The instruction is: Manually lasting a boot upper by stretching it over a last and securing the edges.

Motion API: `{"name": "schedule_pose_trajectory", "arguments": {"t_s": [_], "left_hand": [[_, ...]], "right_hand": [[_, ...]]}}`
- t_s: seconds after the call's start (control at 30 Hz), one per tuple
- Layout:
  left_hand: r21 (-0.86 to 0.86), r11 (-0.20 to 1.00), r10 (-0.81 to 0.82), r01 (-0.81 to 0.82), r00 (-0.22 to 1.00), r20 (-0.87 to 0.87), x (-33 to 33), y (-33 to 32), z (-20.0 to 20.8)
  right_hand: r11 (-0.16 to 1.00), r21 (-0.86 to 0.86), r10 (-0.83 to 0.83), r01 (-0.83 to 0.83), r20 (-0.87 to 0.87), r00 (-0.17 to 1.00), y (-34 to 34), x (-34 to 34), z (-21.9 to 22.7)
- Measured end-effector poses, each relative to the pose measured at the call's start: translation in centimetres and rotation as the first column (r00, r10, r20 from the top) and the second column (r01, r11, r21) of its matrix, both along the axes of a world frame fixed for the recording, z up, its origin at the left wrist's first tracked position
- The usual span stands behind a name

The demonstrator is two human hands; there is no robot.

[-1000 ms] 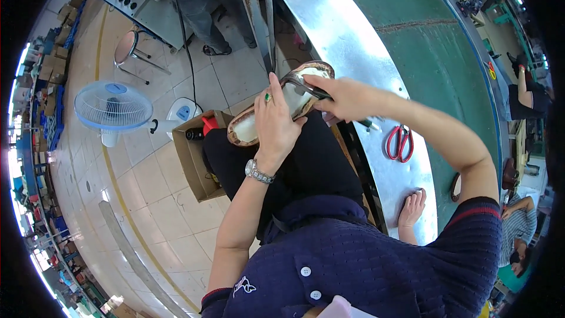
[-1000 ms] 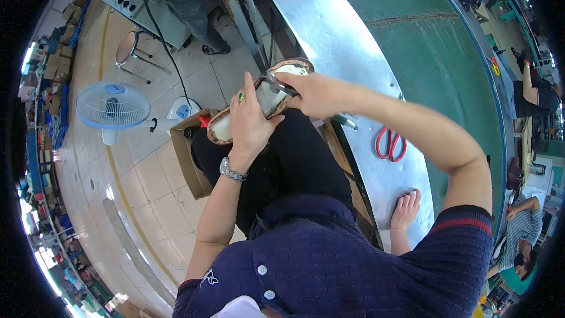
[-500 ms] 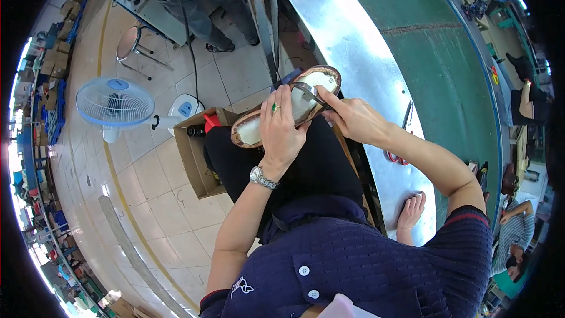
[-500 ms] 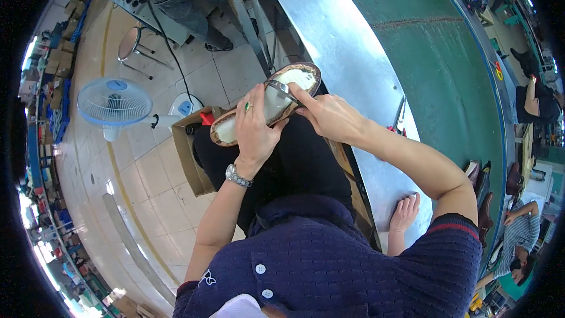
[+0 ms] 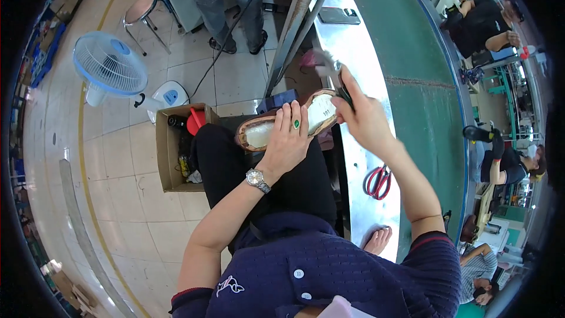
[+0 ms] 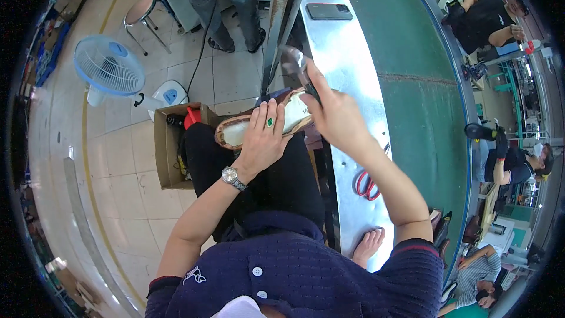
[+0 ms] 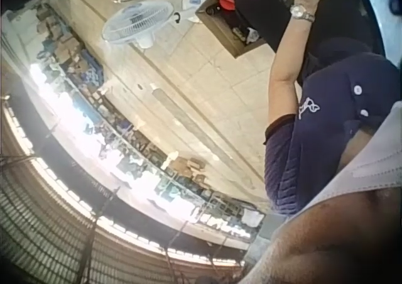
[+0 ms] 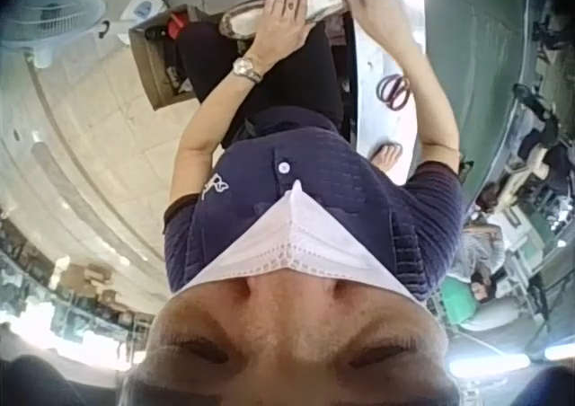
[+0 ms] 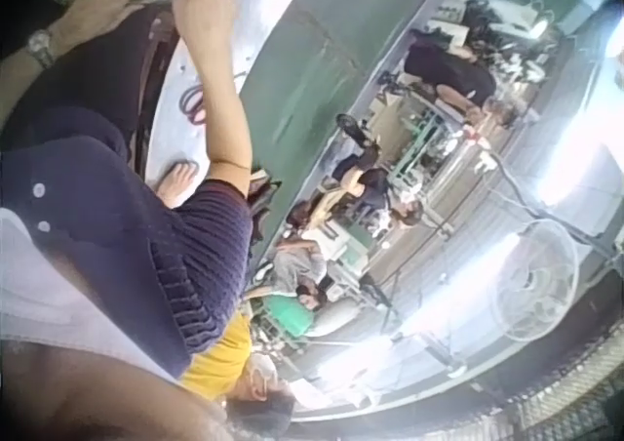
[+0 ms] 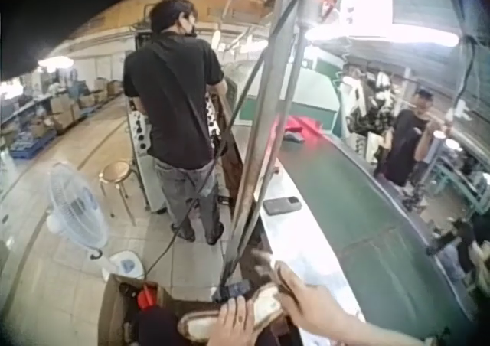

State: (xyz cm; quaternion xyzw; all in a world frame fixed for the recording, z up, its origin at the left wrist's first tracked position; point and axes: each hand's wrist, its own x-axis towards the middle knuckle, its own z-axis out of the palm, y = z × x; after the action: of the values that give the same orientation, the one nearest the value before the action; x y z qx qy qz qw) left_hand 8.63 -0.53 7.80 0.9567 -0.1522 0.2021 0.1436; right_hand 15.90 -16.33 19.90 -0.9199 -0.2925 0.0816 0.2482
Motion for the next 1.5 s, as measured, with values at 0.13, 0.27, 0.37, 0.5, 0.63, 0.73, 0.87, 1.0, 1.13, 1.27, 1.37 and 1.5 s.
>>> {"name": "schedule_pose_trajectory", "arguments": {"t_s": [0.13, 0.27, 0.37, 0.5, 0.63, 0.73, 0.87, 1.0, 1.13, 1.27, 1.37, 1.5], "left_hand": [[0.013, 1.0, 0.002, -0.002, 1.0, 0.009, 0.3, -0.1, 0.1], [-0.039, 0.999, 0.031, -0.031, 1.0, -0.003, -0.3, -0.2, -0.2], [-0.027, 1.0, 0.006, -0.006, 1.0, 0.011, 0.1, -0.7, 0.5], [-0.006, 0.999, 0.035, -0.035, 0.999, 0.001, 0.0, 0.0, -0.3], [-0.09, 0.996, 0.013, -0.012, 1.0, 0.009, -0.1, -0.3, 0.3], [0.017, 1.0, 0.015, -0.016, 0.999, 0.048, 0.3, -0.5, 0.0], [-0.069, 0.997, 0.03, -0.03, 1.0, 0.007, -0.4, 0.0, -0.4], [-0.146, 0.989, 0.027, -0.029, 1.0, -0.017, 0.1, -0.2, 0.6], [-0.36, 0.931, -0.038, -0.064, 0.963, -0.268, 1.5, 3.0, 4.6], [-0.559, 0.827, -0.25, -0.059, 0.852, -0.46, 2.4, 9.0, 4.1], [-0.641, 0.767, -0.296, -0.036, 0.867, -0.402, 2.8, 9.6, 3.7], [-0.43, 0.903, -0.198, 0.004, 0.892, -0.407, 2.4, 9.1, 4.3]], "right_hand": [[0.958, -0.277, 0.097, -0.078, 0.056, 0.994, -1.4, 0.8, -3.0], [0.993, -0.103, 0.063, -0.061, 0.019, 0.998, 0.0, 0.1, -1.2], [0.995, -0.101, -0.01, 0.025, 0.144, 0.99, -1.2, -0.6, -5.0], [0.969, -0.23, 0.11, -0.09, 0.077, 0.991, -0.3, -0.1, -2.8], [0.992, 0.113, -0.071, 0.056, 0.125, 0.99, 0.9, -1.7, -1.9], [0.986, -0.166, -0.02, 0.035, 0.092, 0.996, -0.2, -1.6, -4.2], [0.964, -0.252, 0.103, -0.084, 0.061, 0.993, 0.8, -1.6, -1.4], [0.984, -0.18, -0.005, 0.018, 0.073, 0.997, 0.3, -2.3, -4.0], [0.956, -0.294, -0.027, 0.013, -0.045, 0.999, -0.4, -1.4, -3.6], [0.998, 0.04, -0.003, 0.038, -0.646, 0.763, -1.0, -2.5, -1.8], [0.964, 0.22, 0.134, 0.152, -0.891, 0.435, -0.1, -2.9, -0.8], [0.933, 0.228, 0.186, 0.28, -0.968, 0.17, 1.1, -2.8, -1.9]]}}
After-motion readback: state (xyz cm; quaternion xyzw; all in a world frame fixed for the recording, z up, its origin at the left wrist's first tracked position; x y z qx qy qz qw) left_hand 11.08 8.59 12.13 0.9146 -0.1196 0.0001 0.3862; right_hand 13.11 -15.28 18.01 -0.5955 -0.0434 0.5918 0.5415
